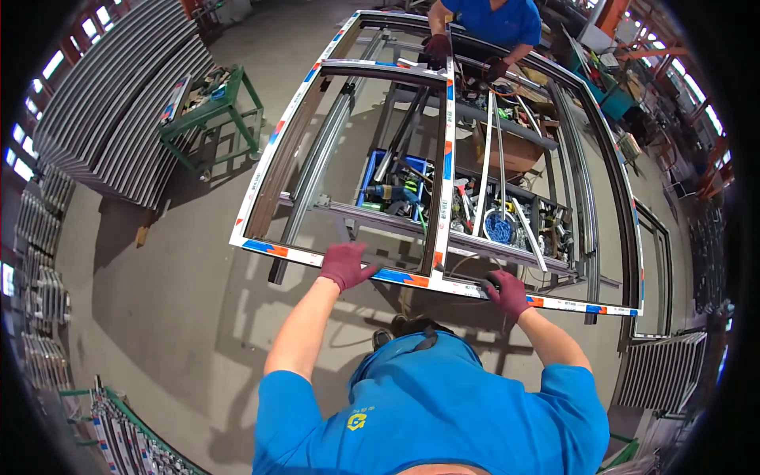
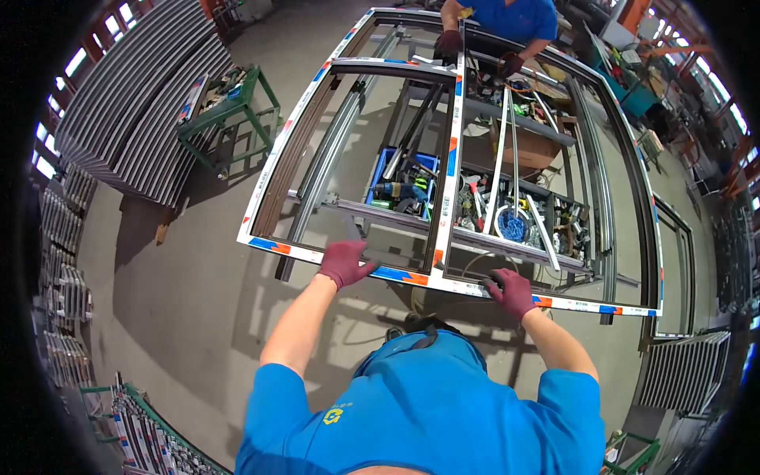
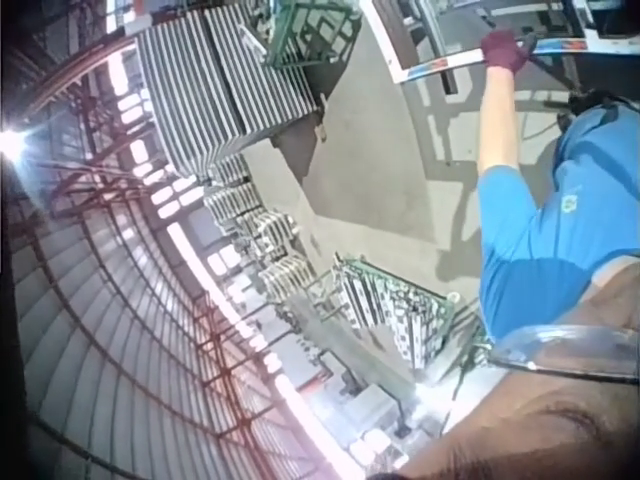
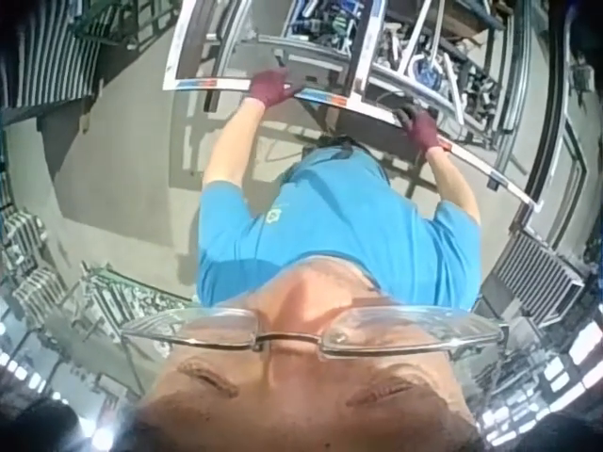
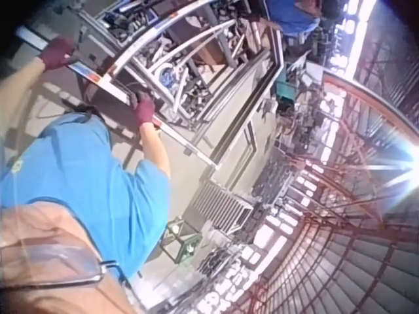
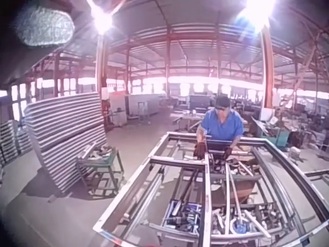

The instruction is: The recorder is assembling and securing components of large industrial window or door frames using power tools and hand tools.

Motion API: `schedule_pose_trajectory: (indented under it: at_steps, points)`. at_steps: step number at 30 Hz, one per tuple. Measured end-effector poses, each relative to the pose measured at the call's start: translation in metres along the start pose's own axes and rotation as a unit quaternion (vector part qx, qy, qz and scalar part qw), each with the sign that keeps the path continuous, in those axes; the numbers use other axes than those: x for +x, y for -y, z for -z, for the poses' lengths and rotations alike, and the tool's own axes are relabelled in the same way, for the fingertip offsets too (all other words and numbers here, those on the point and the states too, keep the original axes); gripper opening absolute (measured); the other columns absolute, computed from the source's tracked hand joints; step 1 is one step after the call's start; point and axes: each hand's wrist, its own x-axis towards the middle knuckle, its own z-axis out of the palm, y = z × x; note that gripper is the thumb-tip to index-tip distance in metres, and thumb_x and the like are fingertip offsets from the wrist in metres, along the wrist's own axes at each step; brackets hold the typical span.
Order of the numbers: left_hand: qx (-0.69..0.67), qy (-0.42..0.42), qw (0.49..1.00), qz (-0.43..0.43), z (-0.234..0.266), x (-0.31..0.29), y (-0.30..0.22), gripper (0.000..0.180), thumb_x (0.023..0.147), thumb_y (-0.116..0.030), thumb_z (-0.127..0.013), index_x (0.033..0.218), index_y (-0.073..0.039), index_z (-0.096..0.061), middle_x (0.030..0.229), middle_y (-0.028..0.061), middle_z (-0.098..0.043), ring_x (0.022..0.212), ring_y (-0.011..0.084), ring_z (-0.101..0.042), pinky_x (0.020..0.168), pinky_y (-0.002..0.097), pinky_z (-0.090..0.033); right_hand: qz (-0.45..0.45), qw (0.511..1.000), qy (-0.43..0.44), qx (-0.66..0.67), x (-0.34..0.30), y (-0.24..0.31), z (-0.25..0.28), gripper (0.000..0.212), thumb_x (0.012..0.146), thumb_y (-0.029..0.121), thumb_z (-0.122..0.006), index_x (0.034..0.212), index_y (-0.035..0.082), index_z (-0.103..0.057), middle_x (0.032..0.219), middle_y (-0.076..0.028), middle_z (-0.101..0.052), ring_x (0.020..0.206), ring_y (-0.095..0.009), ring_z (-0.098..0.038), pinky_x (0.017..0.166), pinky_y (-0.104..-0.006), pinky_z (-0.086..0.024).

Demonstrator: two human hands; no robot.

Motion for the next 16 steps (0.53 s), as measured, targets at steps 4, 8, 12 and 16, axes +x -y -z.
schedule_pose_trajectory:
  at_steps: [4, 8, 12, 16]
  points:
    - [0.019, 0.003, 1.0, 0.024, 0.009, 0.0, -0.006, 0.069, 0.09, -0.071, -0.063, 0.124, -0.011, -0.069, 0.108, 0.0127, -0.075, 0.106, 0.032, -0.071, 0.092, 0.0486, -0.054, 0.095, 0.993, 0.035, -0.055, 0.0, 0.007, 0.009, 0.049, 0.084, 0.036, -0.081, 0.124, 0.011, -0.069, 0.116, -0.015, -0.069, 0.105, -0.04, -0.068, 0.088, -0.0498, -0.056]
    - [0.004, 0.004, 0.999, 0.037, 0.021, 0.005, -0.014, 0.066, 0.085, -0.063, -0.073, 0.123, -0.009, -0.073, 0.106, 0.0165, -0.075, 0.104, 0.0367, -0.071, 0.09, 0.0488, -0.056, 0.146, 0.978, 0.087, -0.12, 0.004, -0.004, 0.001, 0.055, 0.076, 0.039, -0.084, 0.121, 0.011, -0.067, 0.113, -0.017, -0.066, 0.107, -0.04, -0.066, 0.086, -0.0507, -0.056]
    - [-0.019, -0.004, 0.999, 0.04, 0.022, 0.004, -0.009, 0.062, 0.086, -0.065, -0.071, 0.113, -0.009, -0.073, 0.104, 0.0162, -0.074, 0.102, 0.0365, -0.071, 0.088, 0.0492, -0.056, 0.127, 0.976, 0.101, -0.142, 0.008, -0.015, -0.019, 0.056, 0.074, 0.043, -0.085, 0.113, 0.008, -0.066, 0.111, -0.02, -0.064, 0.108, -0.041, -0.064, 0.086, -0.0529, -0.054]
    - [-0.033, -0.025, 0.999, 0.022, 0.015, -0.004, -0.001, 0.063, 0.086, -0.067, -0.069, 0.108, -0.009, -0.072, 0.105, 0.018, -0.073, 0.106, 0.0369, -0.071, 0.09, 0.0506, -0.056, 0.103, 0.972, 0.15, -0.149, 0.036, -0.015, -0.021, 0.06, 0.075, 0.045, -0.085, 0.119, 0.007, -0.069, 0.134, -0.026, -0.063, 0.12, -0.044, -0.063, 0.097, -0.0533, -0.054]
